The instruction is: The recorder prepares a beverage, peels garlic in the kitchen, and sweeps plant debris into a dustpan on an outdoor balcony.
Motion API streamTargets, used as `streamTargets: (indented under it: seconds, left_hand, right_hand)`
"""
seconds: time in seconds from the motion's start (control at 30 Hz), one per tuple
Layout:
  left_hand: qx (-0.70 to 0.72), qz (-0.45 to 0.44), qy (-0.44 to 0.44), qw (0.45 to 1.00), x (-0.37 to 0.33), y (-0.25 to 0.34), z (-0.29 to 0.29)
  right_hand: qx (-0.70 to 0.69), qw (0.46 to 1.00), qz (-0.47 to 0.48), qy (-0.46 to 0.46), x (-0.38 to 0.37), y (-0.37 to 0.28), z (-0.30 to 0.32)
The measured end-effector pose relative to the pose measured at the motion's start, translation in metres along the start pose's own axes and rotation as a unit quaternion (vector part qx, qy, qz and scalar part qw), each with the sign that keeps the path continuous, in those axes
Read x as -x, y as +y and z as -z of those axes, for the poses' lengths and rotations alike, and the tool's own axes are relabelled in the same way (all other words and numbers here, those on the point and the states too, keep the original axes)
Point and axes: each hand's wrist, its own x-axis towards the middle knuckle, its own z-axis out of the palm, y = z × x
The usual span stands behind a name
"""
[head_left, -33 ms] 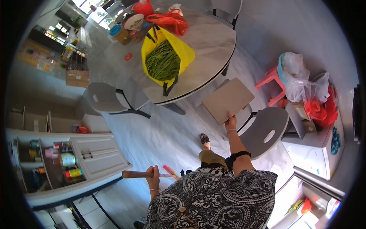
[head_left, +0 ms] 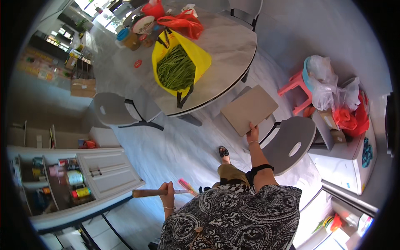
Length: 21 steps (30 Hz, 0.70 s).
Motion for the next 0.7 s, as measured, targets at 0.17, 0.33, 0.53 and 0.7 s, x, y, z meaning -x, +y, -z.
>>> streamTargets:
  seconds: [0.17,0.33,0.53,0.7]
  left_hand:
    - [-0.044,-0.037,-0.024,0.998,-0.019,0.015,-0.023]
    - [-0.092,-0.07,-0.094,0.989,-0.034,0.021,-0.039]
    - [-0.132,-0.12,-0.197,0.964,-0.068,0.021,-0.053]
    - [-0.123,-0.175,-0.303,0.929,-0.082,0.013,-0.061]
  right_hand:
    - [0.016,0.998,0.021,0.048,-0.026,0.002,0.026]
    - [0.036,0.998,0.023,0.056,-0.034,0.011,0.062]
    - [0.124,0.985,-0.008,0.12,-0.04,0.041,0.088]
    - [0.523,0.803,0.084,0.275,-0.028,0.054,0.076]
